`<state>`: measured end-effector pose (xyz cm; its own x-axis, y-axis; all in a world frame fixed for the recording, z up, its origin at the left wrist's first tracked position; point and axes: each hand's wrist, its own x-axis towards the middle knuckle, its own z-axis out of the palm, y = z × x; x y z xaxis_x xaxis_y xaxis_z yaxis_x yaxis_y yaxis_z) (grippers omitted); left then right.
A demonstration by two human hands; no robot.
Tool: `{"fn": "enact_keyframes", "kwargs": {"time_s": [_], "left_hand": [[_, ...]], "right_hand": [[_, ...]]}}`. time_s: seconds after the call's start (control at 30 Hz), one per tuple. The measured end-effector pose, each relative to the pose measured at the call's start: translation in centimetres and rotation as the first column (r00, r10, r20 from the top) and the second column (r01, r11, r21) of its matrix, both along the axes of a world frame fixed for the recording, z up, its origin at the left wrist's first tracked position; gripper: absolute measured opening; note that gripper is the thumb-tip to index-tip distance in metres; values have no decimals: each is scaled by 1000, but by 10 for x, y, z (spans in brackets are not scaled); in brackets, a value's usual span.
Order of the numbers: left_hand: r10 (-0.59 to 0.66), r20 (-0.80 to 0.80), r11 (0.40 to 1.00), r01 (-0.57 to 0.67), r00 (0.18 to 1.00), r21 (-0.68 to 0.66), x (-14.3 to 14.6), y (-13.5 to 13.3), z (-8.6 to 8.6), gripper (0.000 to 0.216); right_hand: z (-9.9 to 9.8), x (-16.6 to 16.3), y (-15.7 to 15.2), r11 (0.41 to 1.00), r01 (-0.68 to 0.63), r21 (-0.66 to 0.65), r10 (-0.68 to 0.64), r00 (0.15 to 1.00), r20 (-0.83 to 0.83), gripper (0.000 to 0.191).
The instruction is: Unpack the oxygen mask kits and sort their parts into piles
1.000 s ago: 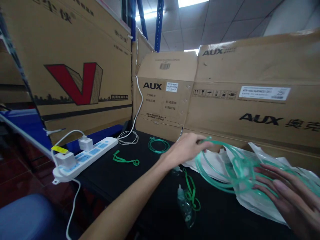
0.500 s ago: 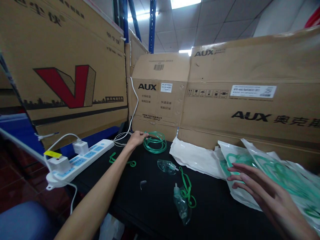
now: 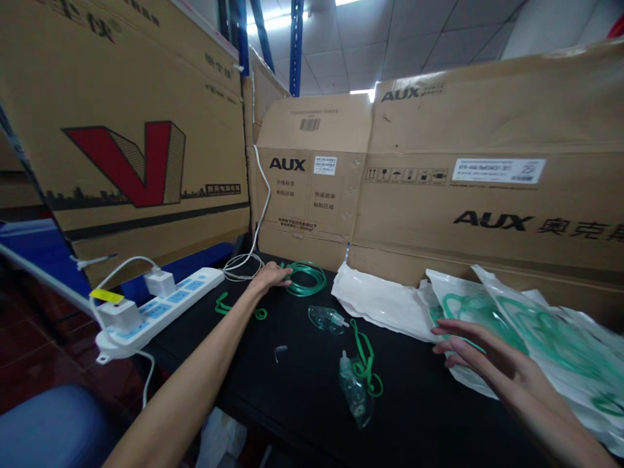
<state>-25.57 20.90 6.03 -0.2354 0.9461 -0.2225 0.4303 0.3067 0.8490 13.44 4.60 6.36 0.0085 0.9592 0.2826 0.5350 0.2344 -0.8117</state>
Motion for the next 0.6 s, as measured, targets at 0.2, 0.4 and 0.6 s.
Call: {"fn": "enact_keyframes", "kwargs": {"time_s": [0.2,0.4,0.6], "left_hand": [[-22,-57,1000,21,998,-18,7,-9,2,36],[38,-279,985,12,960,173,3,-29,19,38],[-44,-375,844,235,926,482,42,-100,48,33]], "right_hand": [[-2,-4,0,999,-20,-36,21,999,25,61],[-6,-8,3,997,-65,-38,65,998,15,55],[-9,-24,-2,983,-163,-83,167,984,56,45]]}}
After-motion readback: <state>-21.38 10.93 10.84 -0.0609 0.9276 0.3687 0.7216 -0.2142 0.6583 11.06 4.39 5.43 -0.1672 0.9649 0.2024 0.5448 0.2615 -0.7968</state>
